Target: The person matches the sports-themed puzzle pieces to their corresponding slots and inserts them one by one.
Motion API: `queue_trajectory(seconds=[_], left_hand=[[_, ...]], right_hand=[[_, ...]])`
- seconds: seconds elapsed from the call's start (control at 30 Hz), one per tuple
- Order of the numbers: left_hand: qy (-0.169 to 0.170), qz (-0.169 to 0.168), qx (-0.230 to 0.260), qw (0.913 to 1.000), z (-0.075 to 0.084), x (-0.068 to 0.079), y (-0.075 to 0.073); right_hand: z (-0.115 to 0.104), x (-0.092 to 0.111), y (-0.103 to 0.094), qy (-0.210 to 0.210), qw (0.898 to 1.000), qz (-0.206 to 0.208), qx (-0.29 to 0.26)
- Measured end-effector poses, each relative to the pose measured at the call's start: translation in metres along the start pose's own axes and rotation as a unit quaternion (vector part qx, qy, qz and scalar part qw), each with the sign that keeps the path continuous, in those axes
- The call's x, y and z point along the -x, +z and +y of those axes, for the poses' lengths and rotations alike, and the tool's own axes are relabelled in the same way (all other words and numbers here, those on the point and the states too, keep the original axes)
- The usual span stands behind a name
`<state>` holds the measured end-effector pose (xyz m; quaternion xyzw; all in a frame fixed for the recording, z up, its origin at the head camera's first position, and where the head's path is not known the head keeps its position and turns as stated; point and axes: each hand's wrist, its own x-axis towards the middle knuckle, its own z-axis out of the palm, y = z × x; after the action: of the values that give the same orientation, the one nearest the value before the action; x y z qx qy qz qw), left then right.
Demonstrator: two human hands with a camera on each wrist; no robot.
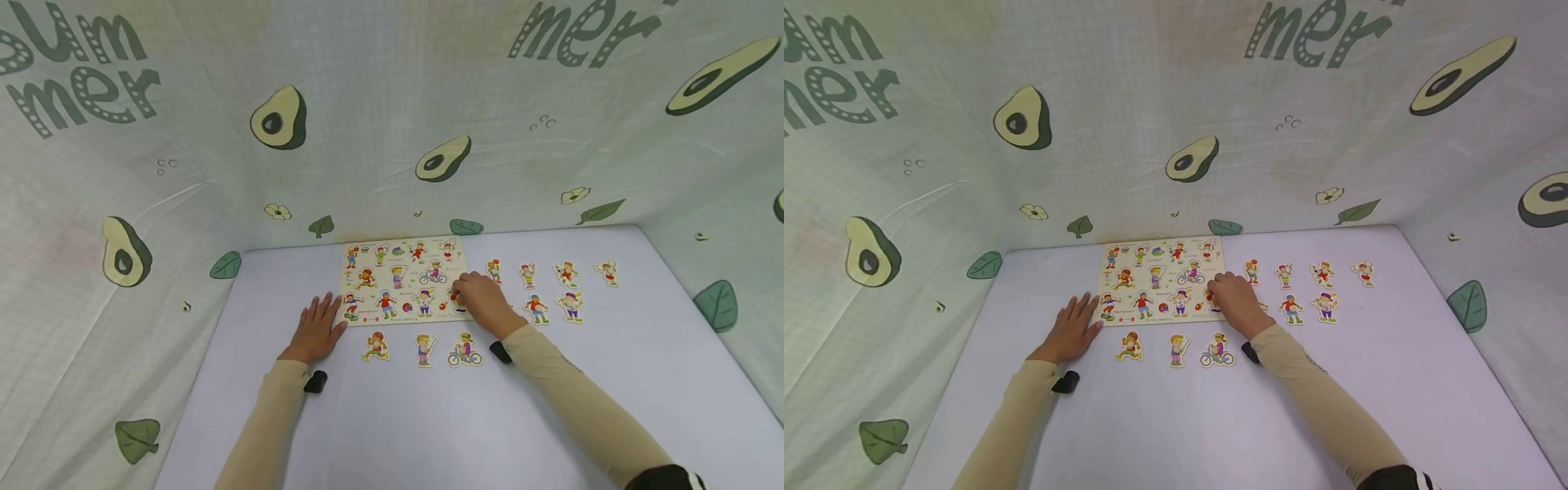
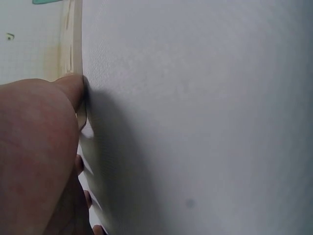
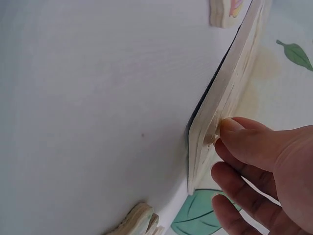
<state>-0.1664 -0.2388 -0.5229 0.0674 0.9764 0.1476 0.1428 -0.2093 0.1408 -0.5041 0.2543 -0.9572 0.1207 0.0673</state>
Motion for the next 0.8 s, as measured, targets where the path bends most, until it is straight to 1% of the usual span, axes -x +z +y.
queue_trajectory(seconds=[0.17,0.37,0.43,0.5,0.63,0.7,0.8], left_hand=[[0.001,-0.003,-0.002,1.0000,0.001,0.000,0.000],[-0.001,-0.001,0.000,1.0000,0.000,0.001,0.001],[-0.001,-0.003,-0.003,1.0000,0.000,0.001,0.001],[-0.001,-0.002,-0.001,1.0000,0.000,0.000,0.001],[-0.002,-0.004,-0.002,1.0000,0.000,0.000,0.001],[0.001,-0.001,-0.001,1.0000,0.000,0.000,0.000],[0.005,0.003,-0.001,1.0000,0.001,0.000,0.000]], right_hand=[[-0.003,-0.002,-0.002,0.009,1.000,-0.012,0.001],[-0.007,0.003,-0.005,-0.003,0.999,-0.025,0.020],[-0.008,0.008,-0.007,-0.007,0.999,-0.022,0.025],[-0.010,0.015,-0.010,-0.010,1.000,-0.013,0.017],[-0.016,0.032,-0.015,-0.019,1.000,0.008,-0.022],[-0.020,0.042,-0.018,-0.022,0.999,0.009,-0.038],[-0.025,0.055,-0.023,-0.026,0.998,-0.002,-0.060]])
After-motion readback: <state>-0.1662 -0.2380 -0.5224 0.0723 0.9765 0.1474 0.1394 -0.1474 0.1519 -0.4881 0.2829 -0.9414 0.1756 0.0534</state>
